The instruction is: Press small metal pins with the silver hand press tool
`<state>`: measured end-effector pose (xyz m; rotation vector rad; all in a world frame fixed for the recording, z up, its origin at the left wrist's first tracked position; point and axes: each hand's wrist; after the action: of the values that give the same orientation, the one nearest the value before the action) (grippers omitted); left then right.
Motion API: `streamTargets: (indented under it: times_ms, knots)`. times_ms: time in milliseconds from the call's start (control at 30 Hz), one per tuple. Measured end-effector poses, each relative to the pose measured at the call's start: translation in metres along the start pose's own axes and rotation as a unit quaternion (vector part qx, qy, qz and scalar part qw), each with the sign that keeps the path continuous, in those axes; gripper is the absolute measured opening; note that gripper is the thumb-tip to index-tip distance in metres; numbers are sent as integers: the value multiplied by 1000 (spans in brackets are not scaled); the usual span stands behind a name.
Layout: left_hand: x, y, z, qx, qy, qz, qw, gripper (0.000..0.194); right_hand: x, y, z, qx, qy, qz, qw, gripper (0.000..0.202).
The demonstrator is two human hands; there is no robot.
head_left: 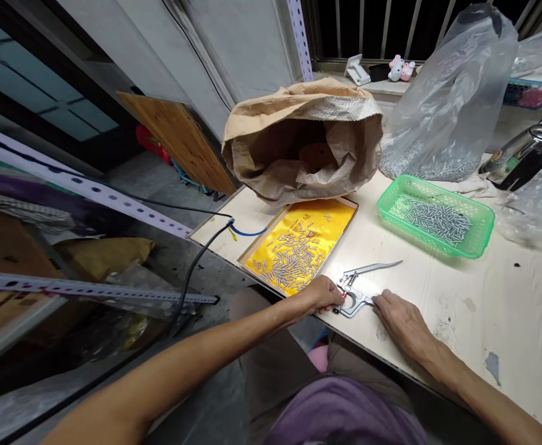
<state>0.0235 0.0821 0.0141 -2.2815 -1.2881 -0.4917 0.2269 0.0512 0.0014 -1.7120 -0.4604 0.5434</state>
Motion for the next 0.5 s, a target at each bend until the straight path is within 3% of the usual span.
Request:
streamTargets:
  times_ms: [133, 300, 500]
  knots:
    - [-2, -1, 0, 34, 17, 30, 999, 13, -1, -1, 0, -5, 1, -10, 1000, 14]
    - [-8, -3, 5, -9, 13, 10, 1000, 18, -1, -1, 0, -3, -1, -12, 1000, 17]
    - [-13, -3, 11, -13, 9, 10, 1000, 14, -2, -2, 0, -13, -2, -18, 1000, 16]
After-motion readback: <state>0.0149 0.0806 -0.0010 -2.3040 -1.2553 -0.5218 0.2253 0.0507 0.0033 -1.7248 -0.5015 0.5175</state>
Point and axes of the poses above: each hand's wrist, its own z-axis towards the middle knuckle, its own y-axis out of the palm, x = y × z, and after that the axes turned 5 degrees about -z, right-handed
